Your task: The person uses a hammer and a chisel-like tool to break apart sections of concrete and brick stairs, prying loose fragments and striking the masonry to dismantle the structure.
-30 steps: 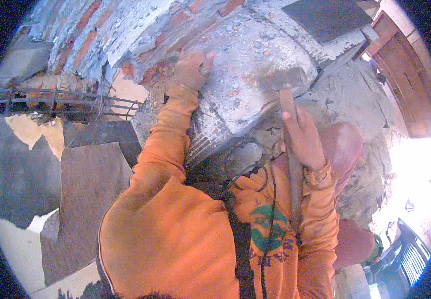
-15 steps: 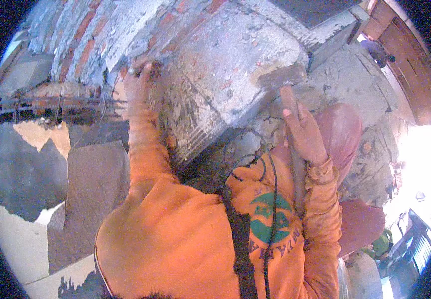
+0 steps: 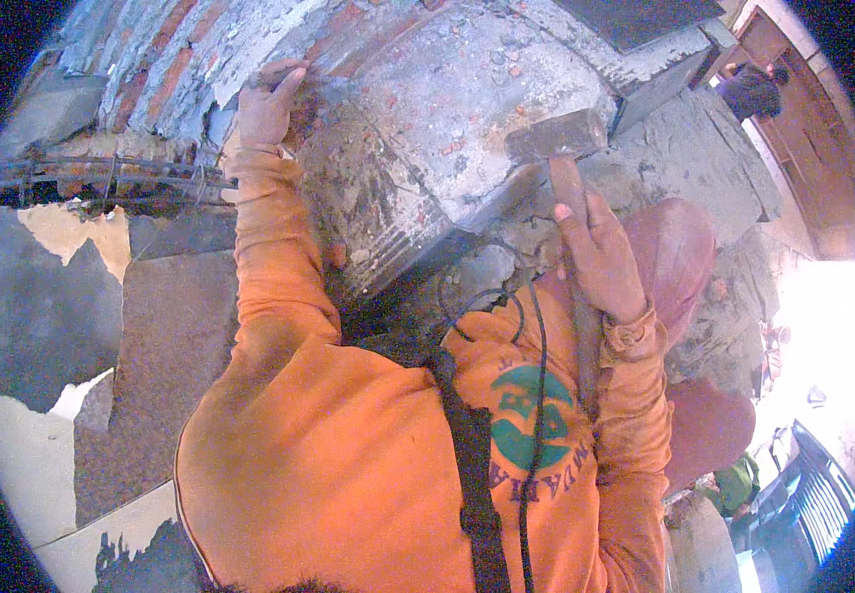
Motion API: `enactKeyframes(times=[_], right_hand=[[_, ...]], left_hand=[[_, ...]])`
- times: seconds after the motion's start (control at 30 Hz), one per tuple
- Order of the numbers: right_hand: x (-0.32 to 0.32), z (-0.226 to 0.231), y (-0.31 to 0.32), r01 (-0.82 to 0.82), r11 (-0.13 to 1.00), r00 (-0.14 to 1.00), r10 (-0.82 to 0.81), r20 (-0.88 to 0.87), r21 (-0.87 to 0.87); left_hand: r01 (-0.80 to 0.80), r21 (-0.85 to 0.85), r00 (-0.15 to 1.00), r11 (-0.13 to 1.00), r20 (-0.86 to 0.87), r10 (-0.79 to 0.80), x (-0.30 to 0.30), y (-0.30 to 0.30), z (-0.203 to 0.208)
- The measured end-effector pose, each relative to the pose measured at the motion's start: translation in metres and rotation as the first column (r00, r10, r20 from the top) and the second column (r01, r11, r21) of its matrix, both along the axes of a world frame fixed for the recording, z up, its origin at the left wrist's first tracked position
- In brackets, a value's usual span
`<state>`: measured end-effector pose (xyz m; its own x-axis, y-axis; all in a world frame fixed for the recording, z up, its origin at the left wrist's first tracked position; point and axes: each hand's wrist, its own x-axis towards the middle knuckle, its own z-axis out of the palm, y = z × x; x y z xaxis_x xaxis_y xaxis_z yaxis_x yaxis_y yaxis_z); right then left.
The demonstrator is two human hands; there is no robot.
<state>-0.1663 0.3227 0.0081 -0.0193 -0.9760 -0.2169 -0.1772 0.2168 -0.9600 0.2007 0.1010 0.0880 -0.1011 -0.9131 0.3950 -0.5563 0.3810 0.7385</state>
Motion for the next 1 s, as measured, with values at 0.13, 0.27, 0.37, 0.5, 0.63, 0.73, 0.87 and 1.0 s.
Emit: enactKeyframes(times=[0.13,0.27,0.37,0.5,0.63,0.73,0.87,1.0], right_hand=[[0.015,0.028,-0.004,-0.022,1.0,0.997,0.022,0.071,0.0],[0.032,0.042,-0.013,-0.084,0.993,0.99,0.074,-0.117,-0.085],[0.051,0.062,-0.034,-0.147,0.967,0.972,0.102,-0.211,-0.209],[0.07,0.085,-0.055,-0.166,0.92,0.961,0.07,-0.268,-0.355],[0.086,0.135,-0.081,-0.177,0.838,0.954,0.017,-0.299,-0.516],[0.109,0.187,-0.09,-0.124,0.776,0.977,-0.014,-0.213,-0.619],[0.132,0.187,-0.117,-0.056,0.524,0.997,-0.009,-0.072,-0.85],[0.155,0.142,-0.155,-0.302,0.733,0.89,-0.012,-0.456,-0.609]], left_hand=[[0.022,-0.104,0.949,0.994,0.314,0.012,0.011,-0.015,0.005],[-0.008,-0.017,0.942,1.0,0.334,0.013,0.008,-0.017,0.012],[-0.013,0.032,0.887,0.999,0.461,-0.003,0.003,-0.023,0.019],[-0.071,-0.058,0.81,0.996,0.579,0.091,0.001,-0.031,0.018],[-0.097,-0.062,0.808,0.993,0.578,0.115,-0.001,-0.03,0.013],[-0.063,-0.086,0.809,0.994,0.579,0.101,0.007,-0.033,0.006],[-0.072,-0.063,0.811,0.995,0.577,0.095,0.006,-0.032,0.007],[-0.109,-0.044,0.775,0.993,0.621,0.112,-0.008,-0.029,0.014]])
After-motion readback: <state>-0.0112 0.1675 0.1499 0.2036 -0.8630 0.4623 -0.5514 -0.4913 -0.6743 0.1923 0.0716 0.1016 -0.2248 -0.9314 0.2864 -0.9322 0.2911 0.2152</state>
